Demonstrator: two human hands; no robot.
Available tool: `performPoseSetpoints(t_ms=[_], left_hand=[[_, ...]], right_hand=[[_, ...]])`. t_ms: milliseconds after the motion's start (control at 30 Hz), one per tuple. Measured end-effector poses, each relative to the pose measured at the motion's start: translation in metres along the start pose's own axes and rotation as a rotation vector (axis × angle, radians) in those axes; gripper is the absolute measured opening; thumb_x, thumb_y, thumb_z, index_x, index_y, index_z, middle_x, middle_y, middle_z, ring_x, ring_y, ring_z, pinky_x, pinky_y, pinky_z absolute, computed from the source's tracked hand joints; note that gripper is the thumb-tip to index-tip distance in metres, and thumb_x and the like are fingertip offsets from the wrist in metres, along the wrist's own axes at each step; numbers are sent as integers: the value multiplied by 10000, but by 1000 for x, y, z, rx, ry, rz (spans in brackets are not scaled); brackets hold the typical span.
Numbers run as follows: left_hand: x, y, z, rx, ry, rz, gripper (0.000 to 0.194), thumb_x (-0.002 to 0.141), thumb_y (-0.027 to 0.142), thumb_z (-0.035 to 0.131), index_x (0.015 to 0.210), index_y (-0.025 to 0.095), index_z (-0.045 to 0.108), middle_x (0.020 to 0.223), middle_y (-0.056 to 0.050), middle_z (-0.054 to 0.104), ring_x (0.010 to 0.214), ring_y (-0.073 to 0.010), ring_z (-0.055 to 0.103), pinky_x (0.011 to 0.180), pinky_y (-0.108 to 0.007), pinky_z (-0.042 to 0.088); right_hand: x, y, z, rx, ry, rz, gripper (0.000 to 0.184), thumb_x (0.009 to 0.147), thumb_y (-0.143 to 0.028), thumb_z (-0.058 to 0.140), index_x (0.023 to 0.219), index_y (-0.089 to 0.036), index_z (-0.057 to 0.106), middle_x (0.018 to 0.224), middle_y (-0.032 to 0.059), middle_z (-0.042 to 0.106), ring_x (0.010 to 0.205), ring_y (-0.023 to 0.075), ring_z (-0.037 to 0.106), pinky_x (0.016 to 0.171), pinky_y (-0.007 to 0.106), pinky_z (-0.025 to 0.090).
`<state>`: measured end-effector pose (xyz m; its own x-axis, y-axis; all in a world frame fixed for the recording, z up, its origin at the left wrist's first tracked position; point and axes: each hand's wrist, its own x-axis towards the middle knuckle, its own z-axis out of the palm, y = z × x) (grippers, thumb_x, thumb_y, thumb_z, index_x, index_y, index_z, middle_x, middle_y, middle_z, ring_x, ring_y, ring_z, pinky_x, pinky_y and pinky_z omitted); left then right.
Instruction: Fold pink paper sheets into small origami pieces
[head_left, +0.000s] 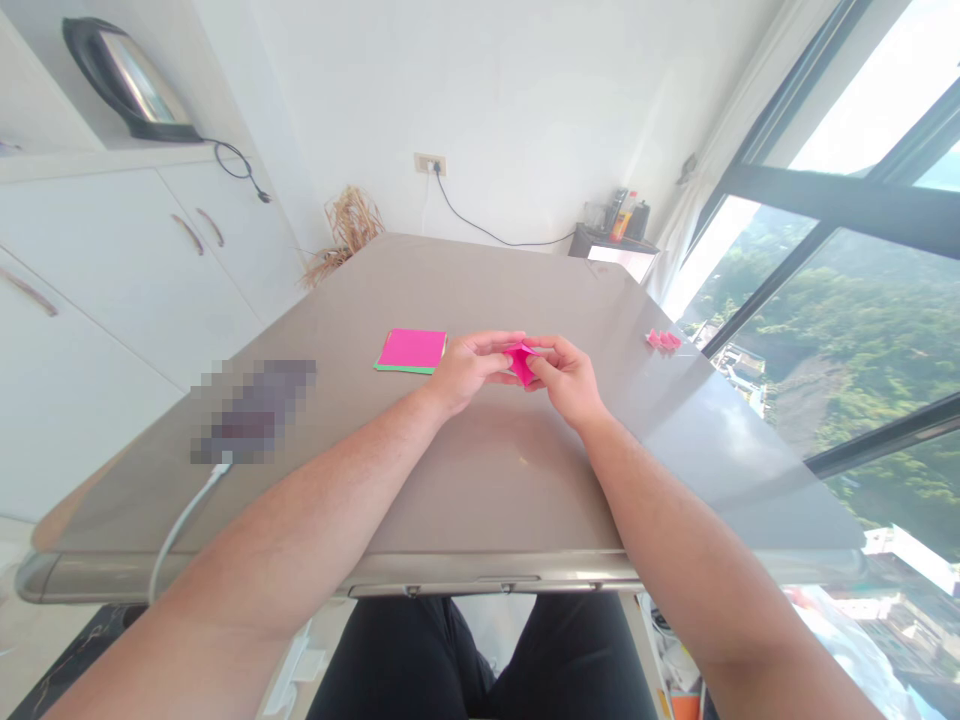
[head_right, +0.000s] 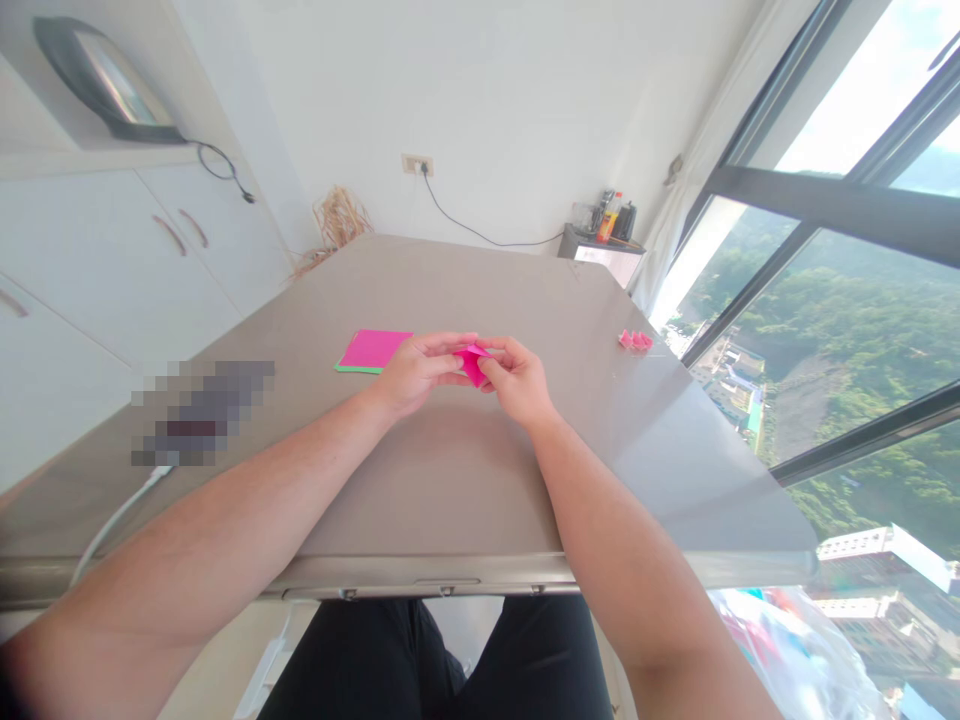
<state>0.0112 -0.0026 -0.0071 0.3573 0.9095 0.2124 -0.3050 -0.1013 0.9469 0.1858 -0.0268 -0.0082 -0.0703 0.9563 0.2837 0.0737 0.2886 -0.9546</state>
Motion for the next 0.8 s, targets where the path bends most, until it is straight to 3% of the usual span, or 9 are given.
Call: performPoseSetpoints(t_ms=[167,367,633,800], left_hand=[[1,-2,2,-9,38,14,338,769,317,733,1080,188,767,1113,-102,738,995,-276,701,817,-450,606],[1,-4,2,122,72,84,360,755,303,777,1096,191,761,983,-74,763,904,-221,708,899,-432,561],[1,-3,3,213,86,103,365,731,318,799,1059,164,750,998,-93,756,882,-218,709,899,-427,555],[2,-2,2,145,110,61,361,706,337,826,1000,147,741,960,-86,746,853,-212,712,882,-448,573]], right_hand=[[1,2,-1,8,3,-12,286,754,-297,659,1032,-249,713,868,5,750,755,171,680,679,338,583],[1,3,2,-70,-5,-19,295,774,-267,614,1035,-242,748,959,24,756,899,202,711,735,352,597],[3,4,1,-53,101,62,239,746,-293,681,964,-196,663,841,10,722,747,168,713,710,343,607],[4,3,-1,-10,152,111,264,729,-355,730,896,-206,591,858,-1,686,686,149,689,664,332,602]])
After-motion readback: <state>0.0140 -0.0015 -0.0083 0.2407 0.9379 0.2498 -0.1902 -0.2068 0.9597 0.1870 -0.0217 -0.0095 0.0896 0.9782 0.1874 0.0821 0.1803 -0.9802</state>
